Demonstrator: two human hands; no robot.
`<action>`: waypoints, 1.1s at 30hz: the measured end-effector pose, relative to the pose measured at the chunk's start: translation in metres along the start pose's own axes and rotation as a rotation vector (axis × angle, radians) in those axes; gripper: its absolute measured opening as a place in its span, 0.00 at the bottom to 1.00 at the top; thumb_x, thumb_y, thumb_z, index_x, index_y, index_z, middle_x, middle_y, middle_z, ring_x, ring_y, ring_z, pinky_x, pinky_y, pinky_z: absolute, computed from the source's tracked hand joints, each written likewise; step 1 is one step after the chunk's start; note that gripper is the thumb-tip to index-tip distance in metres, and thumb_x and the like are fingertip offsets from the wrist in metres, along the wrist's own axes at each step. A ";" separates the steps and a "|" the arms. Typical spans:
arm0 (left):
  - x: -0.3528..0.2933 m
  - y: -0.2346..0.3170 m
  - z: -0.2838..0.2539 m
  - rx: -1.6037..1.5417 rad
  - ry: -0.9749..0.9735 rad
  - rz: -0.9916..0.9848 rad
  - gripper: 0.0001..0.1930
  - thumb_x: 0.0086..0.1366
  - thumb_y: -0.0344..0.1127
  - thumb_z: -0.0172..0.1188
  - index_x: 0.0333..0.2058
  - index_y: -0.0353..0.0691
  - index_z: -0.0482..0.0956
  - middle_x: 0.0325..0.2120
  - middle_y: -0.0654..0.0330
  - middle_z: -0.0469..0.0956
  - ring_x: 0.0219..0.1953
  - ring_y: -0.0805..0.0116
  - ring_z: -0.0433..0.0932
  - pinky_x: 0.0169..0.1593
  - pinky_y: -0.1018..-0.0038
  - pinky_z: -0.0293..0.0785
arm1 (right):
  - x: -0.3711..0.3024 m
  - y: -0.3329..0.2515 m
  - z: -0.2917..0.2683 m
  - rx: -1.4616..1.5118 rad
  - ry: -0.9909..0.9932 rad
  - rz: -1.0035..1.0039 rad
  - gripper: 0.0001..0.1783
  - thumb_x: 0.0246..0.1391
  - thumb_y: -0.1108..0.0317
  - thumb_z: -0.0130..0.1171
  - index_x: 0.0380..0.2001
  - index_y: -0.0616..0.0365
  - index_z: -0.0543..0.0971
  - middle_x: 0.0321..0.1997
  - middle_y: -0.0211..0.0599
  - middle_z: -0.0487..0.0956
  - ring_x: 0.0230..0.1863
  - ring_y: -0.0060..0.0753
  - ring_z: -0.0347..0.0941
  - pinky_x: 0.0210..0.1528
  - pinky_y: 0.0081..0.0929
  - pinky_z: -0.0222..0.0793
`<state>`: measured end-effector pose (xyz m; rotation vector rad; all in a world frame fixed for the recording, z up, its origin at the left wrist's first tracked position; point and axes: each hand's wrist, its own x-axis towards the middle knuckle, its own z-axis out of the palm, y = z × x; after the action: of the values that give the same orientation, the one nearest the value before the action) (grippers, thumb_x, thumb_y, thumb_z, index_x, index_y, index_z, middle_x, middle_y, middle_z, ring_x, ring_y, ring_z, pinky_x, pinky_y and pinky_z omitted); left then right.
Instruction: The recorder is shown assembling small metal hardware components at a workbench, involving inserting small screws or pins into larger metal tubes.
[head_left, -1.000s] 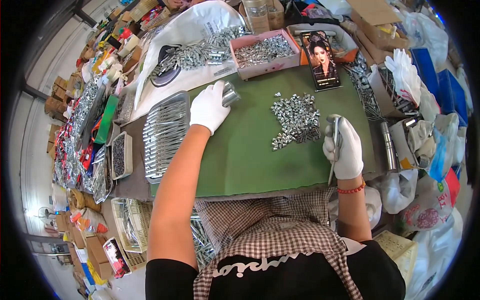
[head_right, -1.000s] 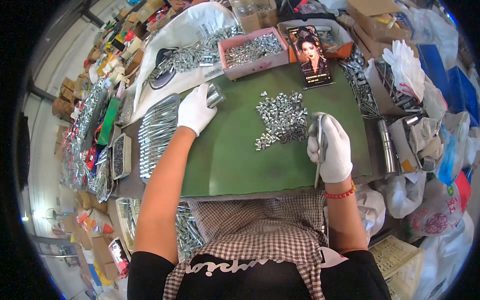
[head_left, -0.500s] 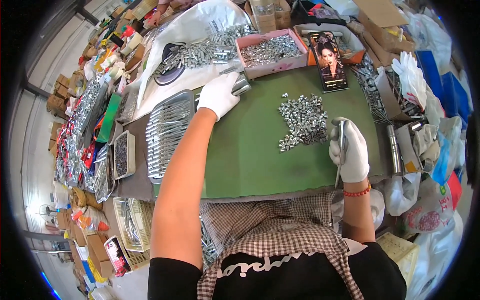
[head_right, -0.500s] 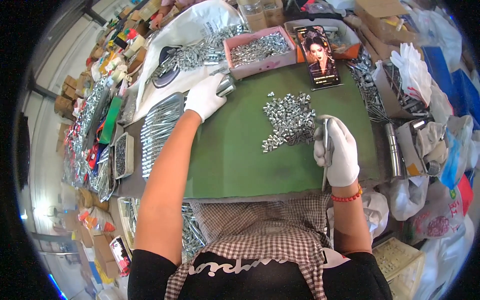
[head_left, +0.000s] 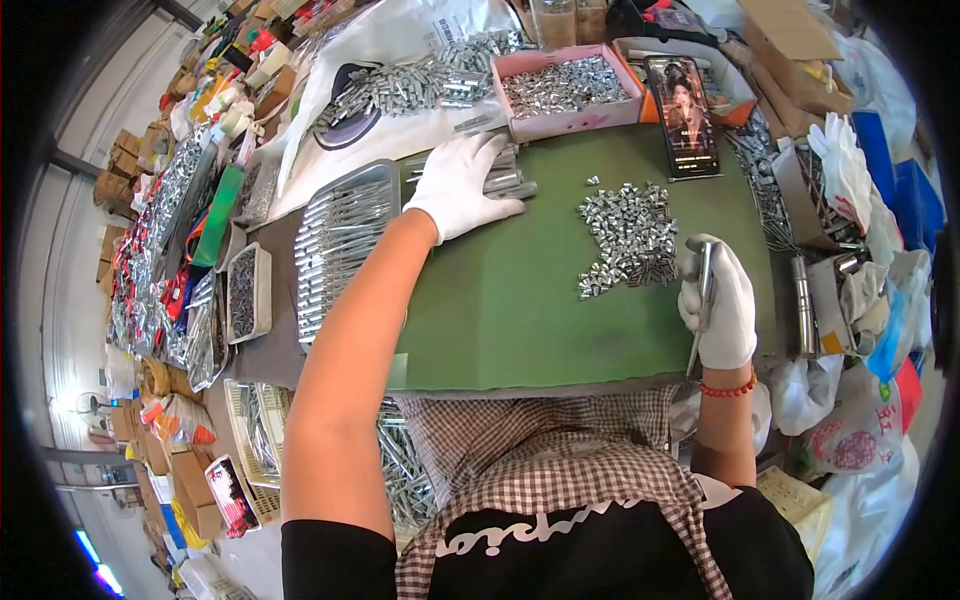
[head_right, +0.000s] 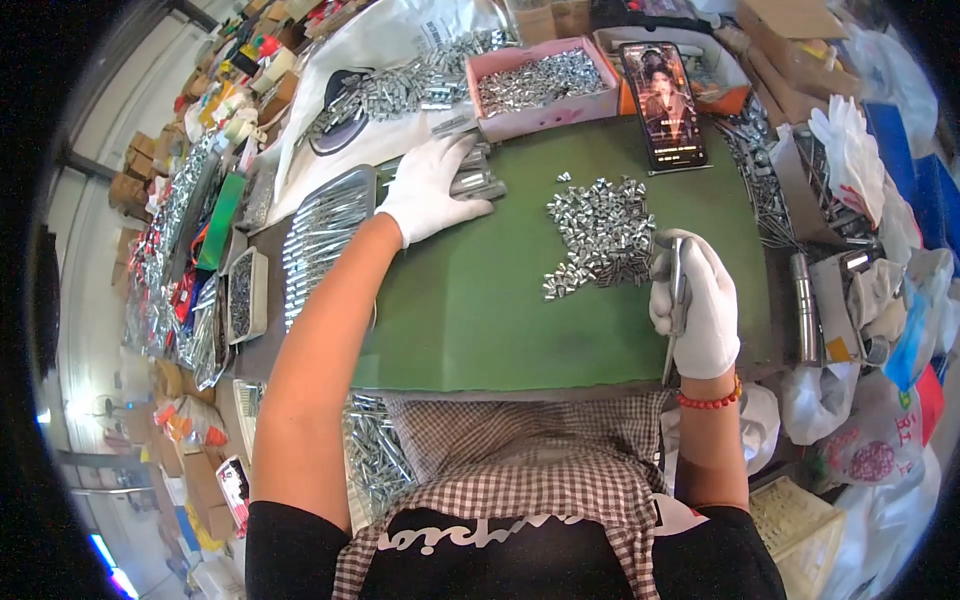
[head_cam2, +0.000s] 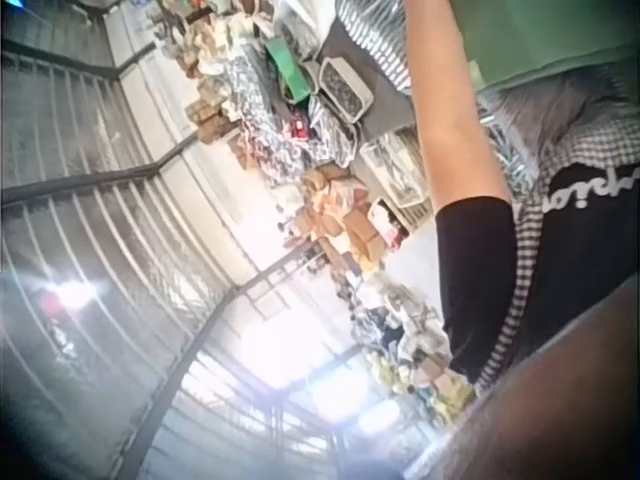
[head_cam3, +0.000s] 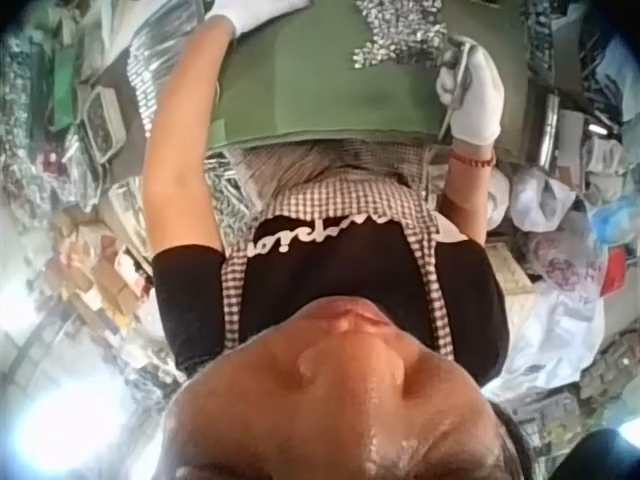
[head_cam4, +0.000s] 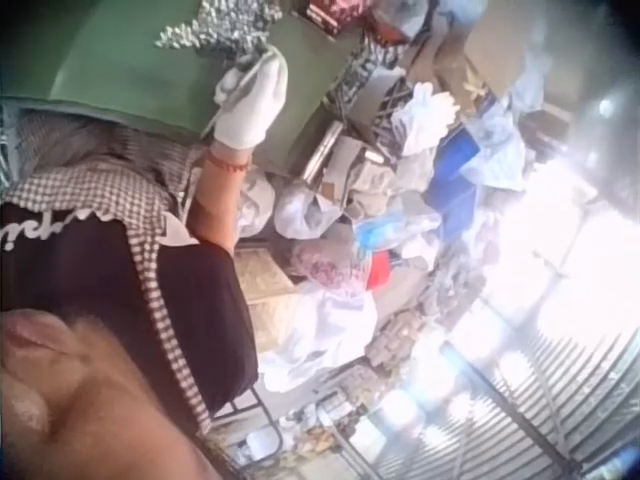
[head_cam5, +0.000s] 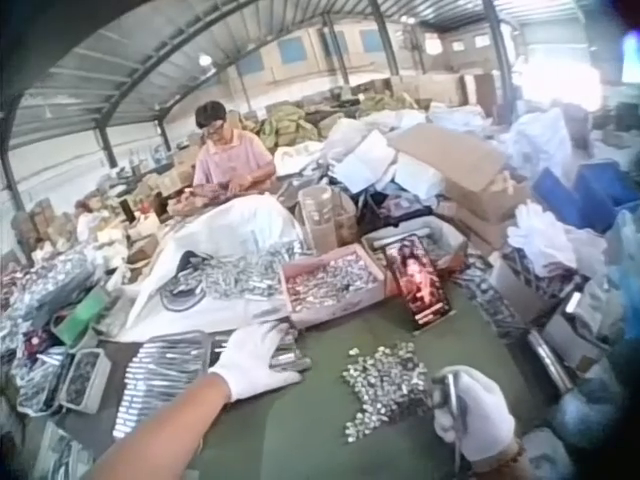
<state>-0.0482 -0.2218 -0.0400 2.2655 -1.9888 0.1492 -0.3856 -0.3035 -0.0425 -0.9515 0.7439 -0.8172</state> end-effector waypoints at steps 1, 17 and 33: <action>-0.002 0.003 0.001 0.025 0.081 0.025 0.46 0.49 0.60 0.65 0.61 0.35 0.65 0.59 0.45 0.67 0.62 0.48 0.65 0.66 0.59 0.59 | 0.000 0.000 0.000 -0.011 0.010 -0.001 0.20 0.68 0.59 0.46 0.47 0.67 0.74 0.30 0.34 0.74 0.16 0.18 0.65 0.12 0.15 0.57; -0.006 0.031 -0.003 0.109 -0.187 -0.205 0.52 0.56 0.72 0.52 0.69 0.41 0.53 0.69 0.36 0.46 0.72 0.39 0.44 0.72 0.56 0.42 | 0.001 0.004 -0.003 -0.022 -0.074 0.008 0.19 0.67 0.58 0.48 0.47 0.64 0.75 0.29 0.32 0.74 0.15 0.16 0.65 0.13 0.14 0.57; -0.022 0.026 0.002 0.105 -0.070 -0.161 0.48 0.57 0.69 0.53 0.67 0.40 0.58 0.66 0.37 0.54 0.68 0.40 0.55 0.70 0.56 0.51 | 0.003 0.007 -0.005 -0.016 -0.132 -0.032 0.17 0.65 0.60 0.52 0.47 0.63 0.75 0.29 0.32 0.74 0.19 0.17 0.69 0.16 0.15 0.65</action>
<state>-0.0772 -0.2035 -0.0446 2.5184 -1.8612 0.1646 -0.3861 -0.3051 -0.0514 -1.0242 0.6236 -0.7695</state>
